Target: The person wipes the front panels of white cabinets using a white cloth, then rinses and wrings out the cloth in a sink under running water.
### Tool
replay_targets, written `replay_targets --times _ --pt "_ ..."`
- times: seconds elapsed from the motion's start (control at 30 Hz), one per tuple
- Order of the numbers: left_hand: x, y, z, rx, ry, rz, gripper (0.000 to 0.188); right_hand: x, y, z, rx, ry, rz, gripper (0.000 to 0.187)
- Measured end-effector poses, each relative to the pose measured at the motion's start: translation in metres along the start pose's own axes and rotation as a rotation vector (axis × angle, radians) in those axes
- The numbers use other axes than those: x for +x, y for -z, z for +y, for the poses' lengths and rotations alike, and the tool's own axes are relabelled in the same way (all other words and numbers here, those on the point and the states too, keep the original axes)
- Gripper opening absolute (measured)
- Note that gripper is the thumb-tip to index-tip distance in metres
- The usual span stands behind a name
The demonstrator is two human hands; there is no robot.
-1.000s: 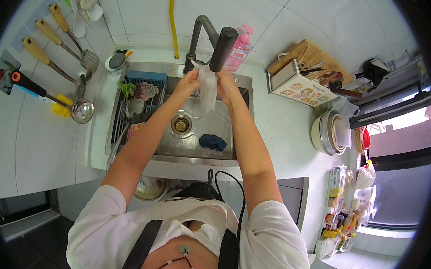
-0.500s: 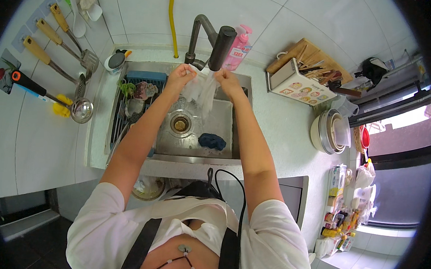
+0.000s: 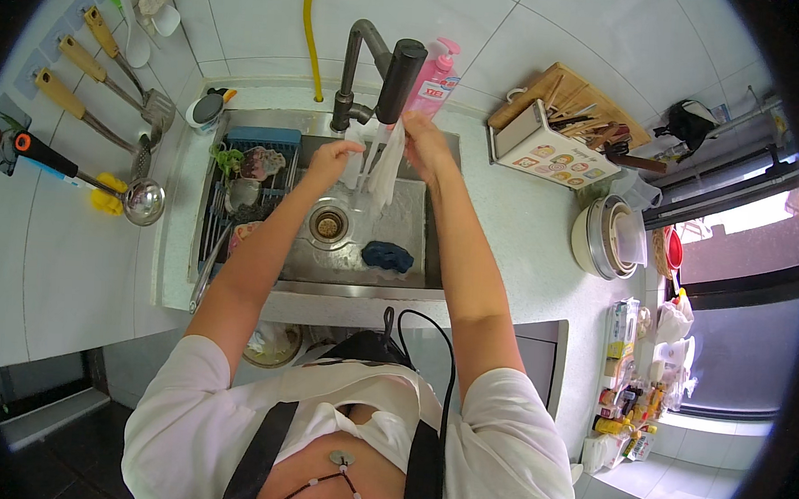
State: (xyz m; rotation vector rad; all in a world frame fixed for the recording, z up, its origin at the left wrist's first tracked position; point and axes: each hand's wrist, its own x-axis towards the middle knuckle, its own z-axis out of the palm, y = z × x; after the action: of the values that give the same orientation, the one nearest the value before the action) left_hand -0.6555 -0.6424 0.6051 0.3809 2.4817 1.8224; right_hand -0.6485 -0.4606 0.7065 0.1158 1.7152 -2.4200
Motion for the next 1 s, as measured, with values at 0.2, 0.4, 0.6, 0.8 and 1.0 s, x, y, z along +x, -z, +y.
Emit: replay_targets --times 0.2,0.4,0.6,0.8,1.0 --pt "-0.012 -0.021 -0.016 -0.478 0.234 -0.160 0.032 0.001 -0.004 0.006 0.350 -0.068 -0.115 0.018" --pt "-0.032 -0.020 0.002 -0.584 0.295 -0.166 0.036 0.009 0.000 0.006 0.488 -0.102 -0.155 0.023" --pt "-0.023 -0.017 0.011 -0.645 0.290 -0.037 0.026 0.005 0.005 0.011 0.468 -0.078 -0.189 0.024" --pt "-0.007 0.005 -0.002 0.001 0.137 0.161 0.024 -0.009 0.062 0.042 0.003 -0.030 0.240 0.017" --pt "0.001 0.018 0.023 0.093 -0.017 0.273 0.025 -0.029 0.083 0.063 -0.280 -0.086 0.382 0.015"
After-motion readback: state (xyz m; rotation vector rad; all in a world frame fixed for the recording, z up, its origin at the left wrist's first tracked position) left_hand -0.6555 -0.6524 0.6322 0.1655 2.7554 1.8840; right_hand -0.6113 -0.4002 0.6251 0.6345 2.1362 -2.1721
